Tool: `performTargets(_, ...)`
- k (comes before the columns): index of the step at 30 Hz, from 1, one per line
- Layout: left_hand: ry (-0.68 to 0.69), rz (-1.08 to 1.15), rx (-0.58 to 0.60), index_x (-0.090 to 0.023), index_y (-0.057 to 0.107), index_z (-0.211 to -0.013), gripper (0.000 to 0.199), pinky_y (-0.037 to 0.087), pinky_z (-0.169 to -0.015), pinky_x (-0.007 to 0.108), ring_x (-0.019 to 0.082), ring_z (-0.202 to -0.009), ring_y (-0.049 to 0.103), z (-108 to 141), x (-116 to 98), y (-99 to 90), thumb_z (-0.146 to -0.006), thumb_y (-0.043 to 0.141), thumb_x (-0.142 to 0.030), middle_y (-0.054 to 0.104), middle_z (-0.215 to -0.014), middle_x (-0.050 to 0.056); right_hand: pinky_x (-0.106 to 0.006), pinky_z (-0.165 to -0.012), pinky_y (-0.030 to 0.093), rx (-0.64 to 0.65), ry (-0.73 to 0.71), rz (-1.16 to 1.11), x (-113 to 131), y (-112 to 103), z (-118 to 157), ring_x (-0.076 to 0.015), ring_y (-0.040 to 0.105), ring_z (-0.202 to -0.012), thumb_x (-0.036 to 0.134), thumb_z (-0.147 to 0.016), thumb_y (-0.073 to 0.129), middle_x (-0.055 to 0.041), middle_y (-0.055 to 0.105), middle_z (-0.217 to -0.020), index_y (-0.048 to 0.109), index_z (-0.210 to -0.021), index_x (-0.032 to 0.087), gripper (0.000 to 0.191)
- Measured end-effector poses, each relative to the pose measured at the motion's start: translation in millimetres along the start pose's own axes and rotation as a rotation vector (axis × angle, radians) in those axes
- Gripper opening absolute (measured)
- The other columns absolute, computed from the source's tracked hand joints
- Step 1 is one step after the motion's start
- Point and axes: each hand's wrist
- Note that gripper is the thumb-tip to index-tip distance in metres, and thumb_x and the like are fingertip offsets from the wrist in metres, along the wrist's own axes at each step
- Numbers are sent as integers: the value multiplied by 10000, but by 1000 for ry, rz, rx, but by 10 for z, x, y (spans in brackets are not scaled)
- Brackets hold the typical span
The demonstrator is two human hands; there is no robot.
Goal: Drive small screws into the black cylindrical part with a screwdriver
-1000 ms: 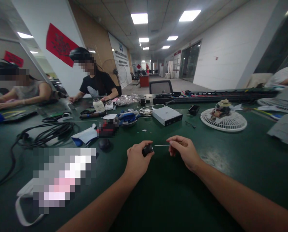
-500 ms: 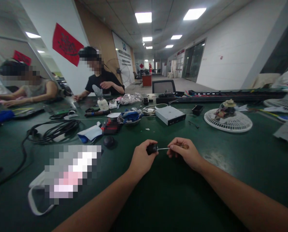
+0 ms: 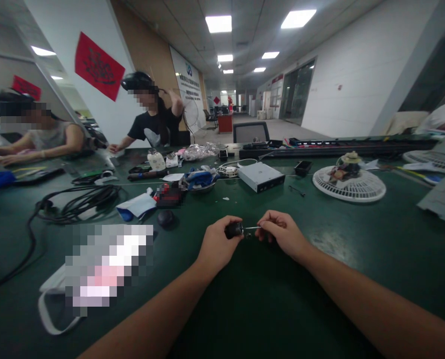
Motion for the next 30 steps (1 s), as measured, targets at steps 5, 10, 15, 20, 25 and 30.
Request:
performTargets(5,0,-14,-11,-259,696,-1099,362,532,-931,381,197,-979,683,7,-12,3,-752,737,-165,735,-1051,16,-246,-525,403,79,-15,-31,21,-17,23,-150,661,-601,288,-868,614,-36,731,-712,597,-810,179,125)
performTargets(10,-18,-41,-94,-245,673,-1141,351,530,-933,391,206,-985,678,1,-10,-8,-794,708,-209,724,-1064,37,-264,-471,386,-101,-79,-84,-14,-26,35,-153,613,-493,472,-967,478,-34,695,-638,636,-913,175,341)
performTargets(15,-38,-60,-177,-244,635,-1211,358,516,-955,387,215,-1037,665,-9,-1,-18,-855,656,-271,704,-1120,56,-278,-510,392,-79,-137,195,13,36,76,-160,598,-570,485,-975,474,-30,664,-690,646,-896,190,351)
performTargets(20,-37,-51,-199,-268,592,-1249,362,521,-899,346,197,-991,671,-6,-1,-22,-888,608,-285,700,-1108,29,-307,-662,427,151,-319,812,114,159,162,-183,569,-760,284,-811,703,-20,635,-839,611,-890,210,143)
performTargets(25,-53,-60,-199,-267,557,-1275,365,517,-859,339,195,-933,675,-9,-22,-28,-915,569,-328,699,-1068,29,-323,-769,449,211,-396,891,97,211,201,-187,567,-868,61,-772,619,-29,620,-934,565,-954,204,238)
performTargets(30,-97,-80,-192,-228,562,-1207,321,515,-844,352,217,-944,678,-13,-36,-19,-909,576,-345,700,-1071,57,-320,-777,466,95,-356,705,40,154,153,-173,595,-861,51,-786,627,-8,631,-921,571,-929,212,222)
Point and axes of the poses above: each hand's wrist, its own z-axis away from the middle knuckle, its own y-axis out of the palm, x = y × z
